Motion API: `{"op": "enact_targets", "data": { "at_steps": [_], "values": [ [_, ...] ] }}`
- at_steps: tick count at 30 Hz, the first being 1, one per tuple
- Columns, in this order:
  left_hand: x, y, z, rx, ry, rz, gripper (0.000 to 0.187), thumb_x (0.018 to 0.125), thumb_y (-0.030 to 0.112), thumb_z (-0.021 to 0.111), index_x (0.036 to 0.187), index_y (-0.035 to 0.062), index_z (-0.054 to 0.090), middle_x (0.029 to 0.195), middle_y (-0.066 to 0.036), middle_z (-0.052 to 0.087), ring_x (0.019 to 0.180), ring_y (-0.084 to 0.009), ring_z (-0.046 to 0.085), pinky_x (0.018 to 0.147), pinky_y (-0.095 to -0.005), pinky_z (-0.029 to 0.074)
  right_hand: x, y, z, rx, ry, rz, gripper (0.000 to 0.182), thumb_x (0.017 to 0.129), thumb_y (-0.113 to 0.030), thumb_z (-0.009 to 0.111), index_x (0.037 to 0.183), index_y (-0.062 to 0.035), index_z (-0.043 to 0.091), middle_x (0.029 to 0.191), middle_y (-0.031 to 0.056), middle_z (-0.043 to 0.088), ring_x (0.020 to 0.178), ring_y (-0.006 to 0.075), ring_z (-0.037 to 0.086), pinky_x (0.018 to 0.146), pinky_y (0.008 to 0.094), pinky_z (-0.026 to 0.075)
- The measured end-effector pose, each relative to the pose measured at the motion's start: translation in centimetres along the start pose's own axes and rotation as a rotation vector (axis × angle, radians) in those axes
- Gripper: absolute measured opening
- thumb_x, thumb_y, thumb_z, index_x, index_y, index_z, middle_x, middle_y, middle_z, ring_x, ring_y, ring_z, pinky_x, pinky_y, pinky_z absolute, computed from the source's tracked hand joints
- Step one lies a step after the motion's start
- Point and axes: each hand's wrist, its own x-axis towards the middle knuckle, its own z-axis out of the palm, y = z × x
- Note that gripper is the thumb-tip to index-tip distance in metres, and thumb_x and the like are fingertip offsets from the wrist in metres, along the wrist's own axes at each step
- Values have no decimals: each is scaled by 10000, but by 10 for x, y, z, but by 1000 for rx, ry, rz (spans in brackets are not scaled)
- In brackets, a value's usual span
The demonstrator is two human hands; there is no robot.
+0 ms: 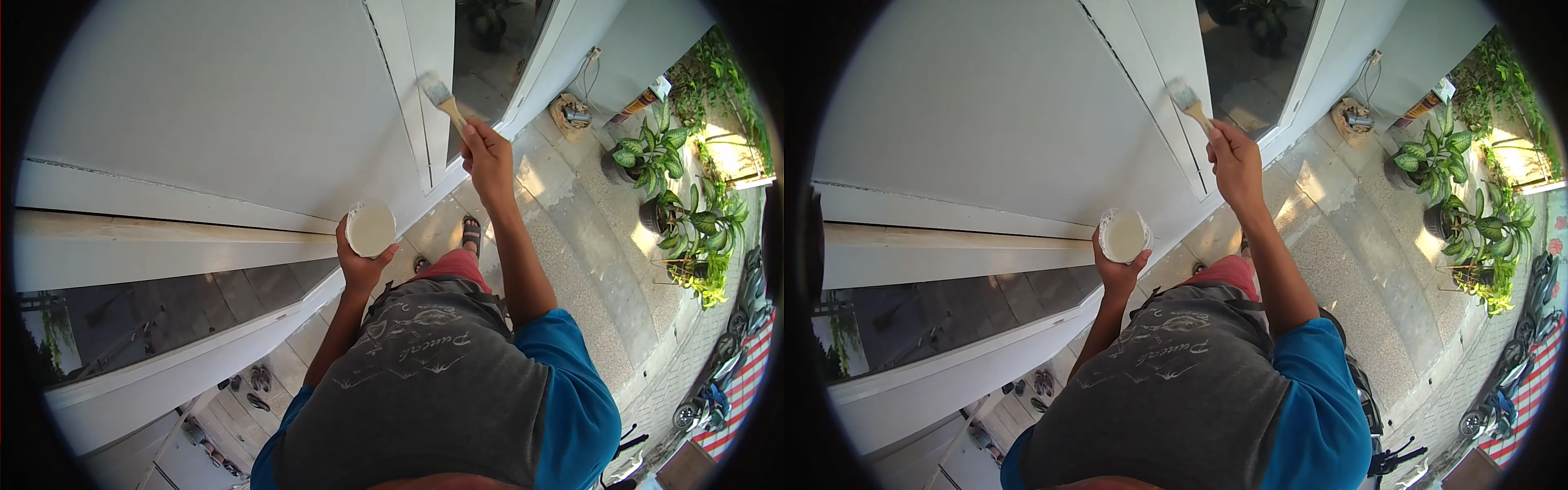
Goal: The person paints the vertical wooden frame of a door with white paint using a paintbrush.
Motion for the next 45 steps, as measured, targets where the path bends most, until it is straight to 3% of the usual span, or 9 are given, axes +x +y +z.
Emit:
{"op": "enact_targets", "data": {
  "at_steps": [8,11,16,18,22,25,35,39,45],
  "values": [
    [2,3,3,-34,4,22,896,659,123,886,1367,12,349,1226,-124,568,1122,-223,590,950,-363,488,20,131,12,-258,161,-337,291,987,-137,521,1198,46,608,627,122,531,565,130,483,549,311,427],
    [2,3,1,-16,8,28,900,660,138,890,1367,10,349,1228,-126,567,1125,-223,589,952,-363,487,12,200,5,-504,187,-215,257,954,-140,530,1111,21,656,753,243,643,677,385,642,623,415,490],
    [2,0,-1,-14,19,36,905,661,160,896,1368,10,350,1233,-126,565,1124,-223,589,950,-365,488,26,241,-12,-714,131,-147,269,926,-204,572,909,39,687,632,182,582,545,247,557,576,381,468],
    [-1,2,-1,-12,13,24,906,662,161,896,1368,11,349,1233,-126,565,1124,-223,589,949,-365,490,34,175,-8,-504,79,-55,245,916,-175,557,940,33,684,742,232,649,692,386,647,643,447,491],
    [0,2,-1,-8,2,38,908,659,162,898,1368,14,351,1236,-125,564,1122,-222,591,943,-363,494,1,12,1,83,-4,69,281,996,-193,515,1152,-15,668,626,-17,489,546,38,413,490,216,349],
    [-2,0,0,-39,21,6,906,657,171,900,1366,16,357,1235,-123,565,1121,-222,591,942,-361,492,-1,3,7,282,-13,-202,288,1006,-195,513,1212,-46,650,651,-39,478,558,17,407,489,185,327],
    [2,3,-1,-15,25,29,893,663,183,897,1358,14,362,1225,-120,568,1118,-219,590,944,-362,490,20,262,-3,-480,140,-113,259,962,-158,525,1064,28,674,615,119,576,568,179,554,561,326,443],
    [4,2,0,-19,28,26,881,665,166,892,1355,14,364,1223,-119,569,1115,-218,591,943,-362,490,28,260,-10,-590,183,-133,258,949,-153,511,982,37,683,645,172,606,585,250,593,572,370,454],
    [2,4,-1,6,13,24,887,666,147,887,1362,16,355,1222,-120,568,1114,-218,591,938,-361,492,-7,19,5,44,31,-66,292,990,-182,517,1137,32,652,654,15,527,568,77,461,512,270,386]
  ]
}}
